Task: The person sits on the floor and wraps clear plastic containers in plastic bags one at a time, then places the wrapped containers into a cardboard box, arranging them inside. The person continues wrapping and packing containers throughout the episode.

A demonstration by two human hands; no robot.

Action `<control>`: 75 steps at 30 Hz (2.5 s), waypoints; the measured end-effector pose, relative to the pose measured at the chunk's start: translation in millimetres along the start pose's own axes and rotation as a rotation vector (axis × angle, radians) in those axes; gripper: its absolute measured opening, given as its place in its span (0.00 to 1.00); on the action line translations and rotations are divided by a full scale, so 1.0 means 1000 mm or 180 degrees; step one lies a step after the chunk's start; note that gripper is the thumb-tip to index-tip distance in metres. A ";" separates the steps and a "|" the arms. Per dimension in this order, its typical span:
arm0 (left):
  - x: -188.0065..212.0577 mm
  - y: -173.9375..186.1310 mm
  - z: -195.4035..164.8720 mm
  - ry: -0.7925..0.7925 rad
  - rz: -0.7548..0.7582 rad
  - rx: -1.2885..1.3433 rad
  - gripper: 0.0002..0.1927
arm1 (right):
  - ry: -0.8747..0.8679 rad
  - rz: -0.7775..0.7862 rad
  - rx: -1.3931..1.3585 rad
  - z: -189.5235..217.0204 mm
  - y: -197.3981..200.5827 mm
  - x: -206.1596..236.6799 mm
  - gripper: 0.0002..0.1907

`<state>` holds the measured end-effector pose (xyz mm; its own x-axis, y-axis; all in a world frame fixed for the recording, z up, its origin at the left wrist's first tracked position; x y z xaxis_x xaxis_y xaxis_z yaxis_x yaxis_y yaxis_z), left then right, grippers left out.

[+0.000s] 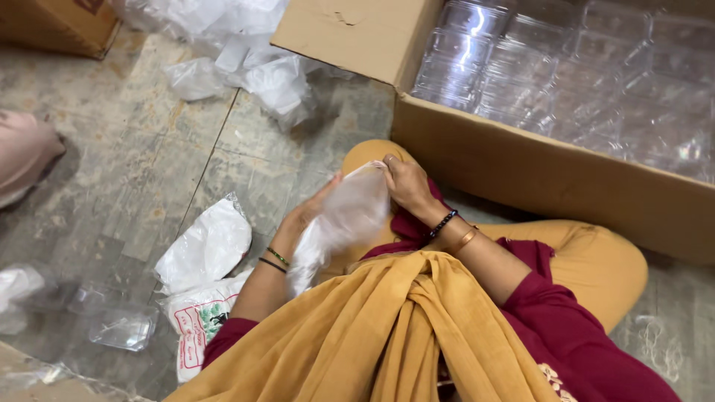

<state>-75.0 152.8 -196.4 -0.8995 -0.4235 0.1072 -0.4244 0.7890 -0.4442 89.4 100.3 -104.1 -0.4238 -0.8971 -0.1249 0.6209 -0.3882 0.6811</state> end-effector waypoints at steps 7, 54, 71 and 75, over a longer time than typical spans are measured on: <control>0.046 0.097 -0.017 -0.0196 -0.1832 0.0079 0.29 | 0.0624 -0.0248 -0.0366 0.071 0.018 -0.011 0.11; -0.445 -0.162 -0.196 -0.1335 -0.0557 -0.4722 0.13 | -0.0866 0.0109 0.0792 -0.174 0.341 -0.178 0.24; -0.473 -0.087 -0.158 -0.0606 -0.0434 -0.4111 0.15 | -0.1207 0.1185 0.0133 -0.250 0.247 -0.224 0.56; -0.470 -0.072 -0.147 -0.0293 -0.0446 -0.4006 0.11 | -0.0899 0.1226 0.0251 -0.230 0.238 -0.224 0.56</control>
<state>362.6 360.7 -83.9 -0.8501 -0.5266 0.0001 -0.3651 0.5897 0.7204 483.6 160.1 -80.2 -0.3422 -0.8758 0.3404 0.7206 -0.0121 0.6932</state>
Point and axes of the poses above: each hand's wrist, its own x-axis away from the middle knuckle, its own y-axis out of the back of the hand, z = x × y, the point moved 10 cm from there along -x, towards the middle knuckle, and after that the axes turned 12 degrees about -y, right-handed, at the moved point
